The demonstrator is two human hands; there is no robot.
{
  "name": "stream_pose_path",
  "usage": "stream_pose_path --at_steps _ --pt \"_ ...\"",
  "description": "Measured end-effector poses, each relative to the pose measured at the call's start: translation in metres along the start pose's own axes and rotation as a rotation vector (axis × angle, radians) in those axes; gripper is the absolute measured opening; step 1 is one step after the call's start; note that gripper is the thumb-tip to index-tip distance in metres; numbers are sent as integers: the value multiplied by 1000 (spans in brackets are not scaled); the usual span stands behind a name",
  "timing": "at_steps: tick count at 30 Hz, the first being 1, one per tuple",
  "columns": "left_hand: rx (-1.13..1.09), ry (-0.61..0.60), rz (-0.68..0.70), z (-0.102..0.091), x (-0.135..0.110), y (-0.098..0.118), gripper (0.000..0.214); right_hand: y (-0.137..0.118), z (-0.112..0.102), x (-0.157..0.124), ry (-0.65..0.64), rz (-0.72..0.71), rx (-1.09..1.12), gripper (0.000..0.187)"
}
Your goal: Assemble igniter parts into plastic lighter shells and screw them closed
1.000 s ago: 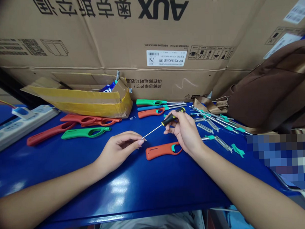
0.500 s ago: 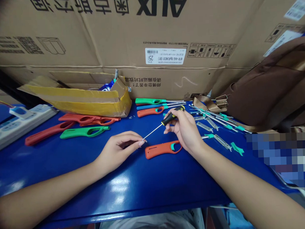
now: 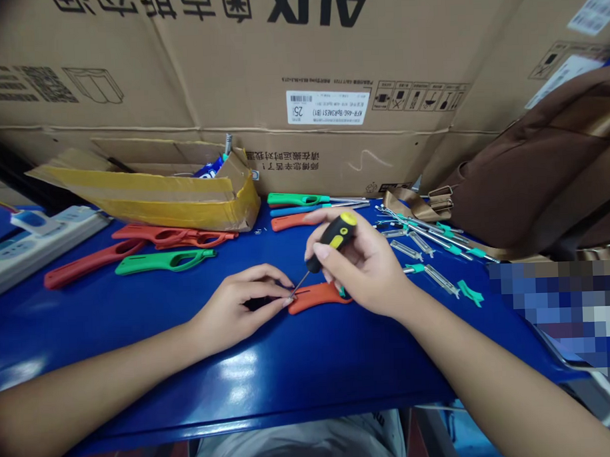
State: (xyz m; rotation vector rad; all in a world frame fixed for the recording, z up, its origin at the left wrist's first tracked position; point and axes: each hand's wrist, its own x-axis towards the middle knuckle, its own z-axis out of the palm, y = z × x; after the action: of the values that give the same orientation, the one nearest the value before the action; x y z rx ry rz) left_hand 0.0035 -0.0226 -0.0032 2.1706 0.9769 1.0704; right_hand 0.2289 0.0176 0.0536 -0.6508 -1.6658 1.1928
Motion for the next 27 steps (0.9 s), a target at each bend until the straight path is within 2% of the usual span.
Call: stream_pose_path --at_steps 4,11,19,27 --pt "9 -8 14 0 1 0 15 -3 5 -6 67 -69 -15 63" --pt "15 -22 6 2 0 2 20 2 4 -7 60 -173 -130 51" --pt "63 -69 9 2 0 0 32 6 3 -7 7 -169 -162 48" --pt "106 -103 3 2 0 -1 36 4 5 -6 77 -97 -65 52"
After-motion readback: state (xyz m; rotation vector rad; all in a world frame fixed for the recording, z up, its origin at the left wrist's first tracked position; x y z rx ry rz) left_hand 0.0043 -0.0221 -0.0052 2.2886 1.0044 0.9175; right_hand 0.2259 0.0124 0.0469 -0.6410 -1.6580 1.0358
